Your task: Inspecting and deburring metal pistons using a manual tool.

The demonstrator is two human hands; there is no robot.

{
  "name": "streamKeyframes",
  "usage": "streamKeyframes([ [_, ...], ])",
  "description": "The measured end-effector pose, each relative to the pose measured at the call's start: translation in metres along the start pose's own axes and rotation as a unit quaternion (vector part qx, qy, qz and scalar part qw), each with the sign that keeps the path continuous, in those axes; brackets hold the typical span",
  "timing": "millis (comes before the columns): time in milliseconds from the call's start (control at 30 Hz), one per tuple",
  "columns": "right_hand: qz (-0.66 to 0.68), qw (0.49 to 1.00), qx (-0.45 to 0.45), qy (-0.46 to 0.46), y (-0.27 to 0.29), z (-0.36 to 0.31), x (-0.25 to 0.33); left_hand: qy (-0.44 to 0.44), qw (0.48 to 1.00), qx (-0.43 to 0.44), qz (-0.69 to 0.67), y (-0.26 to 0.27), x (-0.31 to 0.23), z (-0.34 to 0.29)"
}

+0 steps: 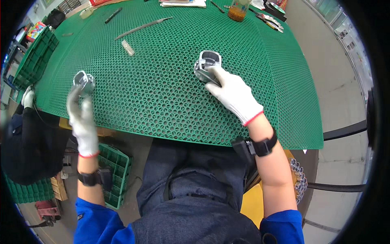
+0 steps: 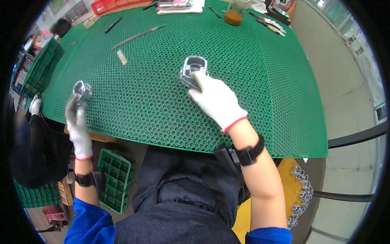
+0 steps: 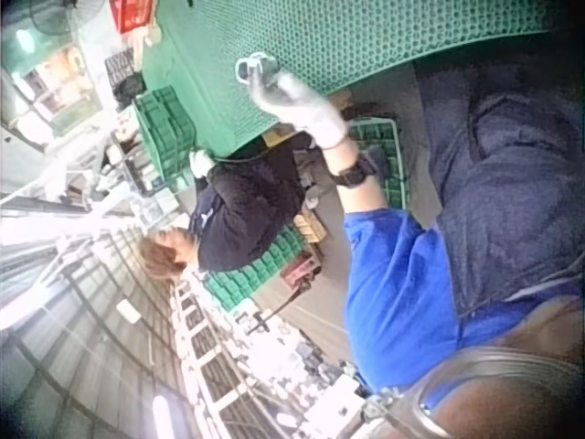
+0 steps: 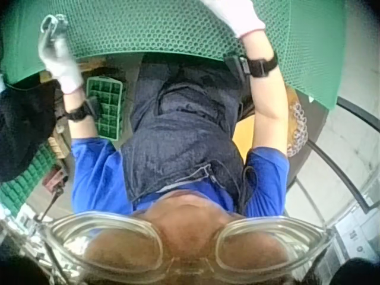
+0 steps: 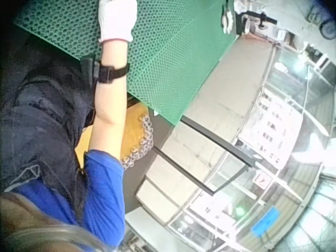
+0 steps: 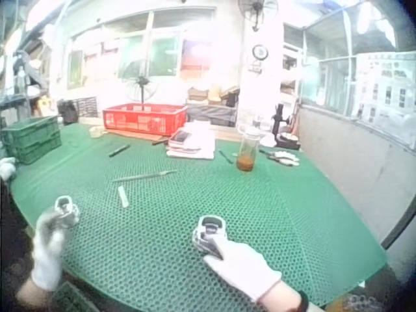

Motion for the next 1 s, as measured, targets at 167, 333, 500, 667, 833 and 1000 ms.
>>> streamKeyframes([
  [167,0.105,0.994,0.032,0.003,0.017,-0.025,0.041,0.17,0.895,0.173,-0.374,-0.087,-0.044,-0.074],
  [333,0.314,0.931,0.145,0.121,0.03,-0.083,0.11,0.315,0.773,0.181,-0.521,-0.134,-0.059,-0.108],
  [500,0.316,0.937,0.145,-0.006,0.037,-0.111,0.065,0.426,0.411,0.258,-0.764,-0.15,-0.08,-0.121],
  [667,0.207,0.974,0.062,0.069,0.026,-0.124,0.058,0.458,0.444,0.207,-0.742,-0.153,-0.084,-0.13],
  [833,0.186,0.979,0.073,0.04,0.019,-0.123,0.063,0.473,0.443,0.199,-0.735,-0.153,-0.088,-0.128],
  [1000,0.223,0.968,0.085,0.073,0.024,-0.126,0.066,0.462,0.579,0.201,-0.641,-0.147,-0.076,-0.118],
])
Point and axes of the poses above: each hand's wrist, its own z-axis towards the middle knuckle, its own y-axis out of the back of the hand, x = y × z, the point moved 8 cm from there along z, towards the middle knuckle, and after that the axes turned 15 degrees about -z, right-handed, at the moved point
